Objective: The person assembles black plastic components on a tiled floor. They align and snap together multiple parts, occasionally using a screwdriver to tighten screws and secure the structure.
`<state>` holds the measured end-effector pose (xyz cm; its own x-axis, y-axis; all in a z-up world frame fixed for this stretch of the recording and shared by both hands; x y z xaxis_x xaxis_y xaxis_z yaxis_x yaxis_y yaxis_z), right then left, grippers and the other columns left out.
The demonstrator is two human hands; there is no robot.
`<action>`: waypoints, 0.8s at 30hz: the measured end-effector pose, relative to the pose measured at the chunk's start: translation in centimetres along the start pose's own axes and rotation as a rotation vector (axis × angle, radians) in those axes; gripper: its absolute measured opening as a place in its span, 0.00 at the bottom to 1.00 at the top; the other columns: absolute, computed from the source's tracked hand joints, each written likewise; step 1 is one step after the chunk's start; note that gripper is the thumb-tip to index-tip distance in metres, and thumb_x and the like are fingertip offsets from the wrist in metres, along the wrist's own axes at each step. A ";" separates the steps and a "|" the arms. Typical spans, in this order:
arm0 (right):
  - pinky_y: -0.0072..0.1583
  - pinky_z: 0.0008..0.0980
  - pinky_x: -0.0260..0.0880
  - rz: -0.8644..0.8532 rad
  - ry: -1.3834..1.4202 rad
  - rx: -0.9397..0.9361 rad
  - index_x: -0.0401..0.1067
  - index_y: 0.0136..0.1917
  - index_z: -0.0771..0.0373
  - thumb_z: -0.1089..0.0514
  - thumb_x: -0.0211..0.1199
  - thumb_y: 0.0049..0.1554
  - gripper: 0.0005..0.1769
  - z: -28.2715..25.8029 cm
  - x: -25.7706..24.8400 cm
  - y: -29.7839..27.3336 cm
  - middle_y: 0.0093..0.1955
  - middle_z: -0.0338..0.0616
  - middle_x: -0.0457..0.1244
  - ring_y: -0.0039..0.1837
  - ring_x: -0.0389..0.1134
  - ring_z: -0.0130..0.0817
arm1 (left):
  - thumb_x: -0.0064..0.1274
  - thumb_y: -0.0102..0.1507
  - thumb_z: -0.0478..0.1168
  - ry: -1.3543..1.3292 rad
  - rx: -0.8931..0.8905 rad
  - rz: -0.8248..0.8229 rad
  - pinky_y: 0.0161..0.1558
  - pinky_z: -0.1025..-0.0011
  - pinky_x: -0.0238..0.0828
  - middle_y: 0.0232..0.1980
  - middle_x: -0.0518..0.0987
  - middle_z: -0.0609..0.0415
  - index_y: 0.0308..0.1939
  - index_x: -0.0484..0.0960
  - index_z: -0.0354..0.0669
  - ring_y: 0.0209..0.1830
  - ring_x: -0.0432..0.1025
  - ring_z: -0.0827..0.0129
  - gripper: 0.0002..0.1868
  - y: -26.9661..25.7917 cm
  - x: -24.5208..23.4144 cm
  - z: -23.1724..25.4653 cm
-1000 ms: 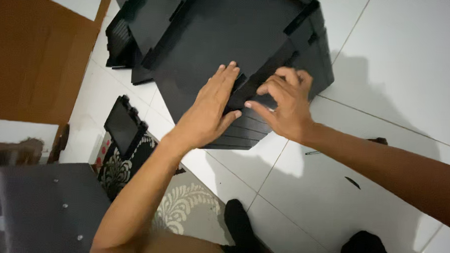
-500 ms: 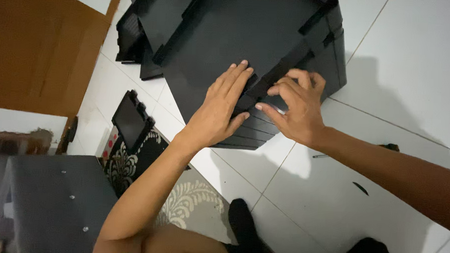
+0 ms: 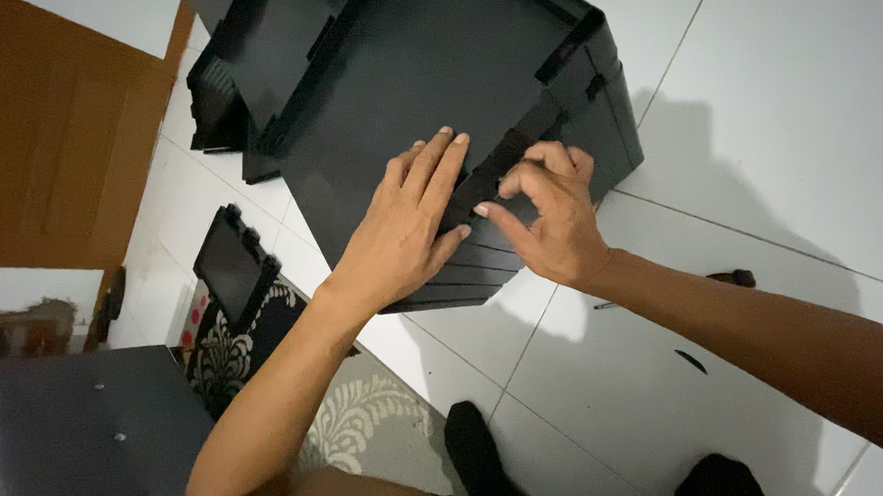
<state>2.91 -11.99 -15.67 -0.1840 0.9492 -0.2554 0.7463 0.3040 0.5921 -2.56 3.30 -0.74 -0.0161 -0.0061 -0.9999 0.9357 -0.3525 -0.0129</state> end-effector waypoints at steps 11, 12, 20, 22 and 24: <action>0.69 0.47 0.58 -0.025 0.052 -0.073 0.73 0.53 0.64 0.58 0.73 0.59 0.13 -0.3 -1.0 -0.4 0.61 0.51 0.62 0.68 0.60 0.46 | 0.63 0.59 0.40 0.019 0.023 0.022 0.71 0.49 0.59 0.76 0.58 0.31 0.77 0.51 0.32 0.71 0.59 0.35 0.49 -0.2 1.0 -0.1; 0.69 0.46 0.58 -0.023 0.040 -0.070 0.73 0.54 0.64 0.58 0.73 0.59 0.14 -0.2 -1.0 -0.4 0.60 0.50 0.63 0.67 0.61 0.46 | 0.63 0.59 0.40 0.030 0.021 0.033 0.71 0.49 0.59 0.75 0.58 0.31 0.78 0.50 0.32 0.71 0.59 0.35 0.49 -0.2 1.1 0.0; 0.69 0.48 0.59 -0.091 0.020 -0.014 0.73 0.59 0.68 0.56 0.69 0.59 0.18 -1.2 -1.7 -0.2 0.58 0.52 0.67 0.71 0.59 0.52 | 0.61 0.61 0.39 0.014 0.019 0.019 0.70 0.49 0.59 0.76 0.59 0.32 0.77 0.51 0.31 0.70 0.59 0.35 0.47 -0.2 0.0 0.9; 0.71 0.48 0.60 -0.083 0.044 -0.046 0.72 0.61 0.70 0.56 0.68 0.61 0.20 -1.3 -2.1 -0.4 0.61 0.54 0.67 0.75 0.59 0.52 | 0.61 0.60 0.38 0.014 0.030 0.035 0.70 0.49 0.59 0.75 0.59 0.31 0.76 0.51 0.31 0.72 0.58 0.36 0.47 0.3 0.0 1.0; 0.70 0.48 0.62 -0.090 0.032 -0.024 0.72 0.61 0.70 0.57 0.68 0.60 0.19 -1.5 -2.3 -0.2 0.61 0.55 0.67 0.73 0.60 0.51 | 0.61 0.59 0.38 0.009 0.053 0.067 0.71 0.49 0.58 0.74 0.59 0.30 0.76 0.51 0.29 0.73 0.58 0.37 0.47 1.0 0.0 1.2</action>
<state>2.28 -14.13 -14.06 -0.2703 0.9198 -0.2843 0.7102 0.3899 0.5862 -2.09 1.81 -0.75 0.0495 -0.0229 -0.9985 0.9147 -0.4005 0.0546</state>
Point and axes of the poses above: each hand's wrist, its own y-axis towards the middle knuckle, its own x-axis out of the palm, z = x × y, the point moved 1 cm from there along y, towards the middle knuckle
